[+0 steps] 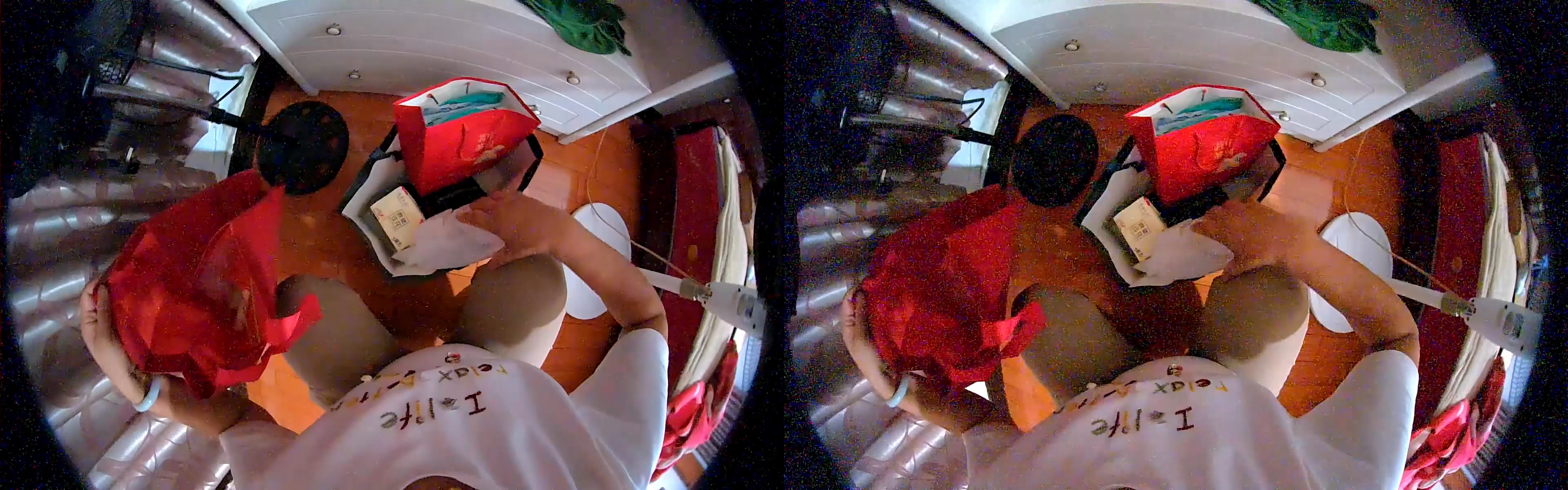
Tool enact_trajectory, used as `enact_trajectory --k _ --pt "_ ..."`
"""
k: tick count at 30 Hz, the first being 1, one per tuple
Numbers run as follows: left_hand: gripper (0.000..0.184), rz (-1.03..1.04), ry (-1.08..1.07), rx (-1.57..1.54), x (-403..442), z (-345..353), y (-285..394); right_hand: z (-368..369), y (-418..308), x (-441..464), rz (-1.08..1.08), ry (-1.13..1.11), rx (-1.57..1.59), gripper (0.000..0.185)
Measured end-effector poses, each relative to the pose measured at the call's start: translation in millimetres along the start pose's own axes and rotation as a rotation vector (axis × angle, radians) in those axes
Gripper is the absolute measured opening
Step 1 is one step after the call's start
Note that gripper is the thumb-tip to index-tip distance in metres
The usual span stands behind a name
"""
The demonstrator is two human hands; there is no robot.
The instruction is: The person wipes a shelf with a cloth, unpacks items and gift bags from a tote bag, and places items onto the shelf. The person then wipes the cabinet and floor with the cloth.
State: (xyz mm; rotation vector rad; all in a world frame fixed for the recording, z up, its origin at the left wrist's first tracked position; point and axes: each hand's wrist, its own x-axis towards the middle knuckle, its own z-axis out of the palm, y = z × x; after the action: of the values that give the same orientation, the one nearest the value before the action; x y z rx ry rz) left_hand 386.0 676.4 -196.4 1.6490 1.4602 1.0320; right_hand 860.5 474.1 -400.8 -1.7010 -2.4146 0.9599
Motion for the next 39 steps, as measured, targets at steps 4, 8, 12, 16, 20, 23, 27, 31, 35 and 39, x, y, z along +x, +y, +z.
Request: enact_trajectory --k 4,8,12,16,20,23,27,31,35,39 --pt "0.020 -0.009 0.036 0.262 21 -33 -70 -5 0 7 0.088 -0.191 -0.057 0.042" --pt "0.022 -0.126 -0.069 0.005 28 -34 -120 -42 23 7 0.185 0.034 0.085 0.037" --pt "0.022 -0.257 -0.103 -0.084 32 -19 -158 -91 26 -13 0.337 0.267 0.015 0.036" --pt "0.023 -0.151 -0.154 0.168 37 -14 -209 -98 29 -18 0.464 0.333 0.246 0.037" --pt "0.022 -0.196 -0.309 -0.030 23 11 -224 -94 35 -20 0.314 0.332 0.073 0.039" --pt "0.021 -0.058 -0.177 0.233 30 8 -272 -87 36 -16 0.281 0.275 -0.352 0.034" --pt "0.027 -0.005 -0.272 0.766 28 -4 -255 -63 21 9 0.306 0.049 -0.655 0.026" --pt "0.037 -0.103 -0.130 1.151 18 17 -193 -27 23 37 0.282 -0.143 -0.660 0.028" --pt "0.039 0.082 -0.102 1.238 7 60 -129 1 10 72 0.038 -0.098 -0.488 0.036" --pt "0.032 0.261 -0.179 1.034 3 108 -85 62 -4 126 -0.068 0.007 -0.408 0.068"
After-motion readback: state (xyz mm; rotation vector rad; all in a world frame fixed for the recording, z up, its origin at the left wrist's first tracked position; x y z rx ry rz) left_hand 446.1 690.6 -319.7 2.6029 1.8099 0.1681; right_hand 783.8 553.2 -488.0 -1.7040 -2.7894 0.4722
